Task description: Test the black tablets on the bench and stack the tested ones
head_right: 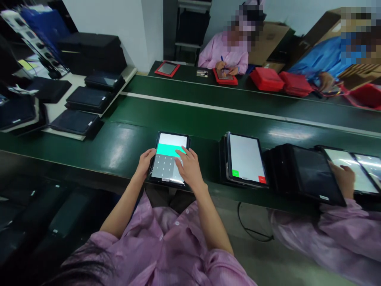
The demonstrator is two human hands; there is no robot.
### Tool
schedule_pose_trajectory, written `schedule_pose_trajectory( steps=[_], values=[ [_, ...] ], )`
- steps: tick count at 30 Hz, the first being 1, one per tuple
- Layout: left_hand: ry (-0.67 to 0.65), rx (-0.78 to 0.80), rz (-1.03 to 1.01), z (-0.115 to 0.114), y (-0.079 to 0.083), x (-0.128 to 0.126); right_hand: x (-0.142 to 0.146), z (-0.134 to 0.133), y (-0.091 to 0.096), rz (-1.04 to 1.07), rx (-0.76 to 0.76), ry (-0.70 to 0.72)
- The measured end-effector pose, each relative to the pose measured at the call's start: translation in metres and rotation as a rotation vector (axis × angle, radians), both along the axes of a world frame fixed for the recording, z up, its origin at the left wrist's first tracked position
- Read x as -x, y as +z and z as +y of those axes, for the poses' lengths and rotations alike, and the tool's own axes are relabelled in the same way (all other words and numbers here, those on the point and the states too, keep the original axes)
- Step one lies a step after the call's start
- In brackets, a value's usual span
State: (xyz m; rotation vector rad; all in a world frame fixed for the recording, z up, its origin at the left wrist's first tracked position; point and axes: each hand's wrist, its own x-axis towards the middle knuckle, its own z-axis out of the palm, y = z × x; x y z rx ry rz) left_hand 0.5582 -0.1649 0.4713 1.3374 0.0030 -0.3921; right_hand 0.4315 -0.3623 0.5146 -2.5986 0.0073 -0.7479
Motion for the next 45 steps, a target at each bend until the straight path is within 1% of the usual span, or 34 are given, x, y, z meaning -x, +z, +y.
schedule_pose_trajectory(
  steps=[4,5,6,10,11,12,13,16,18,20,22,25,30,36,41,45],
  values=[
    [-0.014,-0.065,-0.038,0.0,-0.003,0.0,0.005,0.001,0.0,-0.027,-0.035,-0.102],
    [-0.019,-0.078,-0.054,0.0,-0.004,0.0,0.007,0.005,0.002,-0.028,-0.038,-0.1],
    [-0.021,-0.089,-0.067,0.0,-0.004,0.0,0.008,0.009,0.004,-0.02,-0.033,-0.07],
    [-0.011,-0.09,-0.095,-0.002,-0.006,0.0,0.01,0.033,0.014,0.084,0.039,0.183],
    [-0.007,-0.081,-0.095,-0.002,-0.007,0.0,0.01,0.035,0.015,0.103,0.052,0.216],
    [-0.001,-0.074,-0.095,-0.002,-0.007,0.0,0.01,0.036,0.016,0.099,0.051,0.209],
    [0.007,-0.073,-0.098,-0.002,-0.007,0.0,0.01,0.034,0.015,0.069,0.035,0.159],
    [0.024,-0.087,-0.113,-0.001,-0.005,-0.001,0.01,0.02,0.01,-0.102,-0.046,-0.083],
    [0.005,-0.069,-0.081,0.0,-0.003,-0.001,0.009,0.012,0.006,-0.162,-0.066,-0.17],
    [-0.029,-0.024,-0.016,0.001,0.0,-0.002,0.006,0.009,0.002,-0.144,-0.054,-0.174],
    [-0.048,0.007,0.021,0.002,0.002,-0.002,0.002,0.011,0.0,-0.1,-0.046,-0.15],
    [-0.035,-0.007,0.011,0.003,0.005,-0.001,-0.001,0.014,-0.002,-0.072,-0.061,-0.126],
    [-0.002,-0.019,0.04,0.001,0.005,0.0,0.0,0.011,-0.005,-0.134,-0.083,-0.192],
    [0.009,0.037,-0.004,0.0,-0.003,-0.005,-0.003,0.011,-0.006,-0.064,-0.063,-0.086],
    [0.011,0.053,-0.032,-0.001,-0.011,-0.007,-0.004,0.009,-0.008,-0.103,-0.182,-0.171],
    [0.018,0.041,-0.094,-0.004,-0.016,-0.006,-0.005,0.008,-0.009,-0.087,-0.254,-0.195]
  ],
)
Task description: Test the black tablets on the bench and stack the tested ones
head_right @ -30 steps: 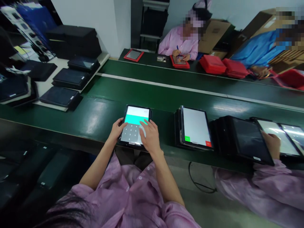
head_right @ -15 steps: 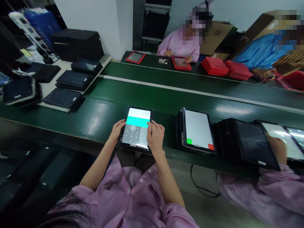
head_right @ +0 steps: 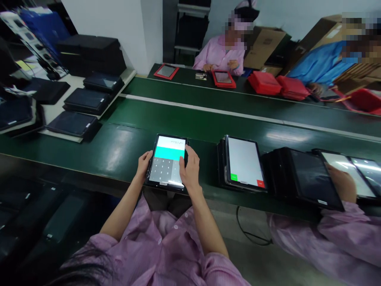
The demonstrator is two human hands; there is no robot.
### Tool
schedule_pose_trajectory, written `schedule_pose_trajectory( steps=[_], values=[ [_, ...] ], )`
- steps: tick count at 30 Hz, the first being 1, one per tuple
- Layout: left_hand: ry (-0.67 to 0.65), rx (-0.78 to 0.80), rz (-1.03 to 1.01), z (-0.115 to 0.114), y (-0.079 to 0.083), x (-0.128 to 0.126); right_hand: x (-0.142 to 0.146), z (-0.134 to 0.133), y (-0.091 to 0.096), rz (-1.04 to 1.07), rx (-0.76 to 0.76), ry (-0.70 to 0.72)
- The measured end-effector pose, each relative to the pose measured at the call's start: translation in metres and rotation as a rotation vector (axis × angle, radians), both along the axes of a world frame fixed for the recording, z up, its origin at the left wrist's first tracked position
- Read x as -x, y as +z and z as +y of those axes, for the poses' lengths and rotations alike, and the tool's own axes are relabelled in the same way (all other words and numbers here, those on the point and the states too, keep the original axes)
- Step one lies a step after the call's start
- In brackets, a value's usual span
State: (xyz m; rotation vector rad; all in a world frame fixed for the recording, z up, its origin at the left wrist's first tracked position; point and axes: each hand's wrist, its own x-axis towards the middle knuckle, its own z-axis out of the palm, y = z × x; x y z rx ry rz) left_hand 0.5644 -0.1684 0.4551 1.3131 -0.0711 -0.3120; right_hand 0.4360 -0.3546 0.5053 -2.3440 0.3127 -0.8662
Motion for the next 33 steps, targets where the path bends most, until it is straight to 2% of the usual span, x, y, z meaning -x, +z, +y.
schedule_pose_trajectory(
  steps=[5,8,12,14,21,27,33],
  values=[
    [-0.017,-0.004,-0.032,0.0,0.0,0.001,0.0,0.0,-0.003,-0.014,-0.045,-0.023],
    [-0.02,-0.014,-0.043,0.0,0.0,-0.001,0.0,-0.001,-0.014,-0.066,-0.139,-0.031],
    [-0.003,-0.032,-0.039,0.0,-0.002,-0.005,-0.002,-0.007,-0.035,-0.075,-0.355,0.128],
    [0.002,-0.042,-0.035,-0.001,-0.004,-0.006,-0.002,-0.01,-0.041,-0.082,-0.404,0.163],
    [-0.004,-0.04,-0.046,0.0,-0.005,-0.006,-0.001,-0.013,-0.036,-0.058,-0.382,0.167],
    [0.0,-0.05,-0.069,0.0,-0.003,-0.005,0.0,-0.013,-0.036,-0.045,-0.442,0.157],
    [0.007,-0.064,-0.051,0.001,-0.002,-0.005,0.0,-0.013,-0.036,-0.041,-0.439,0.14]
  ],
)
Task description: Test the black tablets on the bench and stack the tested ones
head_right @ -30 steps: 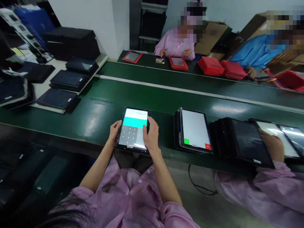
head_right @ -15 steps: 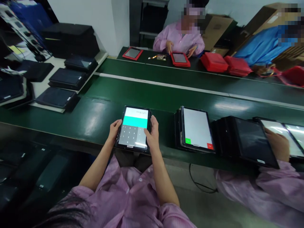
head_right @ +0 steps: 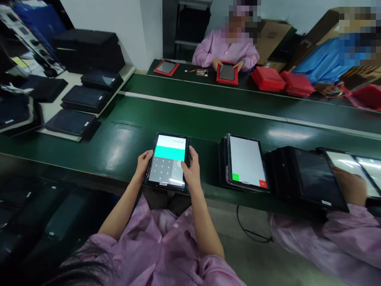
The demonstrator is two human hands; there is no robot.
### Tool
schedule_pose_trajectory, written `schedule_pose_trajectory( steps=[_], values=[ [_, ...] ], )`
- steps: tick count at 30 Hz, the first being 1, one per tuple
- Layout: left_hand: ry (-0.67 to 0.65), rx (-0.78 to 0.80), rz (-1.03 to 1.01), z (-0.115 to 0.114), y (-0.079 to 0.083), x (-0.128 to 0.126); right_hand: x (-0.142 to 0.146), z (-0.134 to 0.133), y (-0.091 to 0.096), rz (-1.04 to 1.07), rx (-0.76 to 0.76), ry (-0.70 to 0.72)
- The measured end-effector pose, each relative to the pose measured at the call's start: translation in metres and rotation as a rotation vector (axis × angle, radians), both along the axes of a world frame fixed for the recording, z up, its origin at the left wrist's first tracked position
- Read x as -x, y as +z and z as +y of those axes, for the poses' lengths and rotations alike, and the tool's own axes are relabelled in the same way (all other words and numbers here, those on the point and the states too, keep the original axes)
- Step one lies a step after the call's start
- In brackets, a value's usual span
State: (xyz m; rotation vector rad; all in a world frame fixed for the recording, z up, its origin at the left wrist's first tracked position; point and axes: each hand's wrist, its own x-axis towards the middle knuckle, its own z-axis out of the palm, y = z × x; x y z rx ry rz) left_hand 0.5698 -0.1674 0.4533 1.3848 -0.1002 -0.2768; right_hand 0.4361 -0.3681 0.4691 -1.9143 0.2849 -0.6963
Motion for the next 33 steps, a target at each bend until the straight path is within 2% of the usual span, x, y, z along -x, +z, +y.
schedule_pose_trajectory(
  steps=[4,8,10,15,22,27,33],
  values=[
    [-0.005,-0.004,-0.011,0.0,0.002,0.0,0.005,0.001,0.012,-0.016,0.071,-0.043],
    [-0.006,-0.012,-0.023,0.001,0.002,0.0,0.012,0.008,0.03,-0.073,0.355,-0.153],
    [-0.008,-0.013,-0.027,0.001,0.001,-0.001,0.013,0.011,0.035,-0.116,0.495,-0.164],
    [0.002,-0.014,-0.024,0.001,-0.001,-0.001,0.019,0.011,0.039,-0.232,0.651,-0.141],
    [-0.02,-0.008,-0.039,0.002,-0.006,-0.002,0.024,0.01,0.042,-0.162,0.648,-0.162],
    [-0.031,-0.004,-0.036,0.002,-0.008,-0.002,0.009,0.007,0.043,-0.039,0.684,-0.063],
    [-0.02,-0.004,-0.037,0.001,-0.007,-0.003,0.002,0.006,0.044,-0.021,0.672,-0.002]
  ],
)
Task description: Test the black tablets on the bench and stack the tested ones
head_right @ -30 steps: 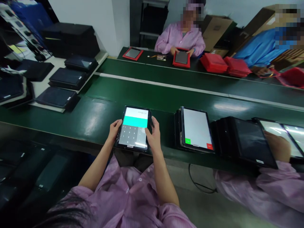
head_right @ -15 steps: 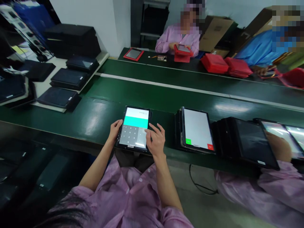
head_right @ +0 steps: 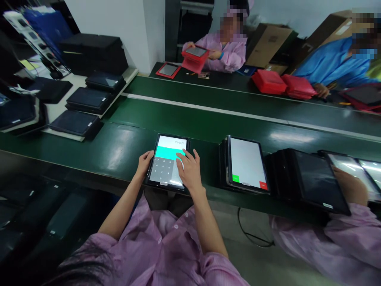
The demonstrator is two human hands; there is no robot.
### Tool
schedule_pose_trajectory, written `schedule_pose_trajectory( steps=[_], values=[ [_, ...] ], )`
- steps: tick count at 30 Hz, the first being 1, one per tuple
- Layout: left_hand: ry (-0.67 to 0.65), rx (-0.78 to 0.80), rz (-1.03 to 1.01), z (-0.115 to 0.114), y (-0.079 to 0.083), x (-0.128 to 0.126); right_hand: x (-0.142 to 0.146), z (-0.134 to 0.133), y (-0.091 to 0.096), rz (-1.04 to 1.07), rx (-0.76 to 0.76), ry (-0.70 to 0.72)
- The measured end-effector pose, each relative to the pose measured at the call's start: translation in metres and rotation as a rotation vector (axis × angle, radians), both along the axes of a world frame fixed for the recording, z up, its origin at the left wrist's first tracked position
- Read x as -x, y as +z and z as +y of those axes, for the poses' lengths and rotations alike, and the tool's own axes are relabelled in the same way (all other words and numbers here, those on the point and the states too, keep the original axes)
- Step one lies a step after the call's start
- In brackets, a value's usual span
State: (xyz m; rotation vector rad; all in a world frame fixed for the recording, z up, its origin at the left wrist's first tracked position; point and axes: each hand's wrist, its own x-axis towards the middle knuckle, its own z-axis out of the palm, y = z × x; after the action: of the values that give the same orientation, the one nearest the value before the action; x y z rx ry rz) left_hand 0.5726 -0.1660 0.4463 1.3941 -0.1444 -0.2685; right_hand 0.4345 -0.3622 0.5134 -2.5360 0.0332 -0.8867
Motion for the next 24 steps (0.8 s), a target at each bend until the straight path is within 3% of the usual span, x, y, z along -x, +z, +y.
schedule_pose_trajectory(
  steps=[5,10,14,18,24],
  values=[
    [-0.011,0.0,0.008,0.001,0.0,0.001,0.001,-0.002,-0.001,-0.073,-0.057,-0.088],
    [-0.017,-0.002,0.009,0.001,0.004,0.002,-0.001,0.001,-0.001,-0.01,-0.087,0.02],
    [0.0,0.009,0.01,0.001,0.006,0.002,-0.001,-0.001,-0.007,-0.07,-0.261,-0.097],
    [0.016,-0.002,0.022,0.001,-0.004,0.005,-0.009,-0.005,-0.016,-0.079,-0.471,-0.172],
    [0.089,-0.051,-0.037,0.002,-0.02,0.008,-0.031,-0.007,-0.011,-0.111,-0.453,-0.109]
  ],
)
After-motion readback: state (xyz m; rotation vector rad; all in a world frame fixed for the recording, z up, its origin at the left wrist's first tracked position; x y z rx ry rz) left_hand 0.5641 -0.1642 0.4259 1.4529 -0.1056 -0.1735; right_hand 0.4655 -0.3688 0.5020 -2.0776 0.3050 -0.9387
